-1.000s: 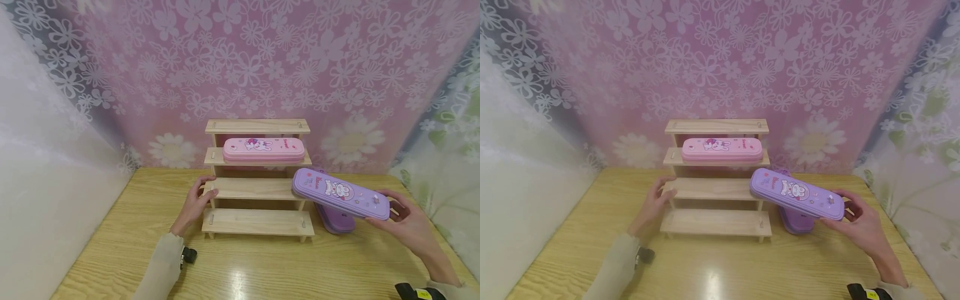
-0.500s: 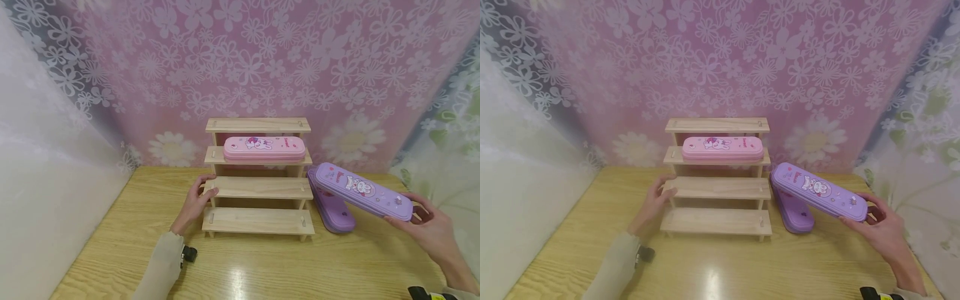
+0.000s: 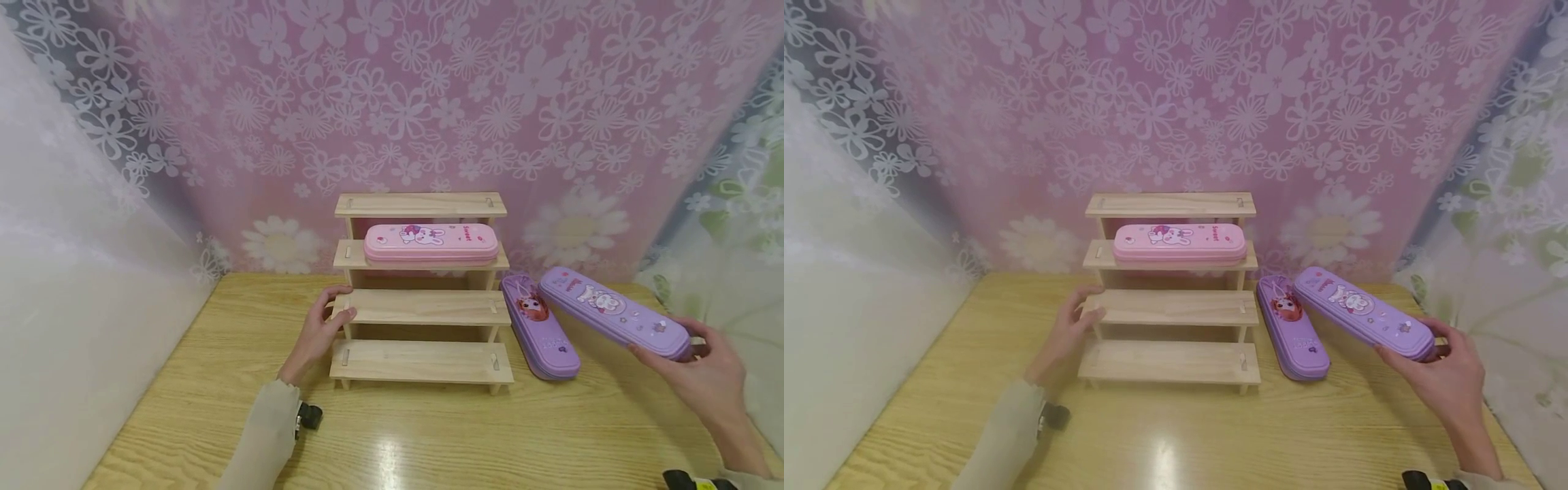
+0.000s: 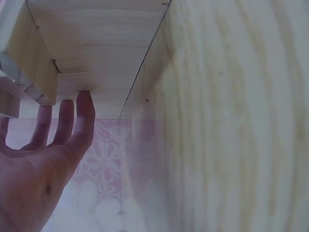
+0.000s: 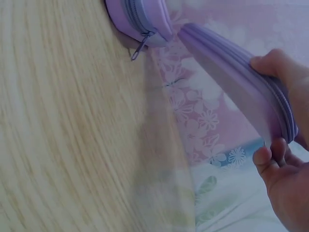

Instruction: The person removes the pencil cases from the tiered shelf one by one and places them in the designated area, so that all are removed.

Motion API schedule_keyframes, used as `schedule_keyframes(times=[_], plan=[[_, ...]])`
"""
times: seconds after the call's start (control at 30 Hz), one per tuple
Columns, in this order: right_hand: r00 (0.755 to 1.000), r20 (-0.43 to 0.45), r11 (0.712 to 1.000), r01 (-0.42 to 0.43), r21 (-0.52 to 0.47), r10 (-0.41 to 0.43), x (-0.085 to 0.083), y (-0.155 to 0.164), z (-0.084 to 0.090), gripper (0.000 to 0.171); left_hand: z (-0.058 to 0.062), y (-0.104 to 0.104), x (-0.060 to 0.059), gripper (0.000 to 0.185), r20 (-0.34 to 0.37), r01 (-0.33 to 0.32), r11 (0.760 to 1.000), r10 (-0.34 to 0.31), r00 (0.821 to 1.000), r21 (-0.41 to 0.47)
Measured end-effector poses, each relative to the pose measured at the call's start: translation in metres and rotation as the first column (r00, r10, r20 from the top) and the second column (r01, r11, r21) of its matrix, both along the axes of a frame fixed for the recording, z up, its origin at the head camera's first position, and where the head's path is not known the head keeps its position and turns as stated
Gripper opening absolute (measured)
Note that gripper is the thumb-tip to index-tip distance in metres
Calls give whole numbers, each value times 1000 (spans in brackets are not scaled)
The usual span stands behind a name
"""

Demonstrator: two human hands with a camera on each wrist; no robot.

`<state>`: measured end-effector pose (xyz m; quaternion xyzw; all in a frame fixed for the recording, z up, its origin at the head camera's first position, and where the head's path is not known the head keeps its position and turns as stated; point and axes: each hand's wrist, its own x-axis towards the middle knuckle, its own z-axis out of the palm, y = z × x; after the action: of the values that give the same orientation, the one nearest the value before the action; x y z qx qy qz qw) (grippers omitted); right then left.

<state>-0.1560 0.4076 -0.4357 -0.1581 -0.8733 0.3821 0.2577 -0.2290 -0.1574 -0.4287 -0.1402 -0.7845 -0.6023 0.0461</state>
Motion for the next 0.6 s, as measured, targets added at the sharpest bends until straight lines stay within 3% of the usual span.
schedule_keyframes(times=[0.23, 0.47, 0.6], plan=[[994, 53, 995, 94, 46, -96, -8, 2, -7, 81, 0, 0, 0, 40, -11, 1, 1000, -1, 1000, -2], [992, 87, 995, 86, 55, -91, -15, 4, -15, 85, 1, 0, 1, 39, 12, 11, 1000, -11, 1000, 18], [992, 121, 996, 38, 75, -47, -18, 5, -21, 87, 0, 0, 0, 38, 18, 13, 999, -14, 1000, 33]])
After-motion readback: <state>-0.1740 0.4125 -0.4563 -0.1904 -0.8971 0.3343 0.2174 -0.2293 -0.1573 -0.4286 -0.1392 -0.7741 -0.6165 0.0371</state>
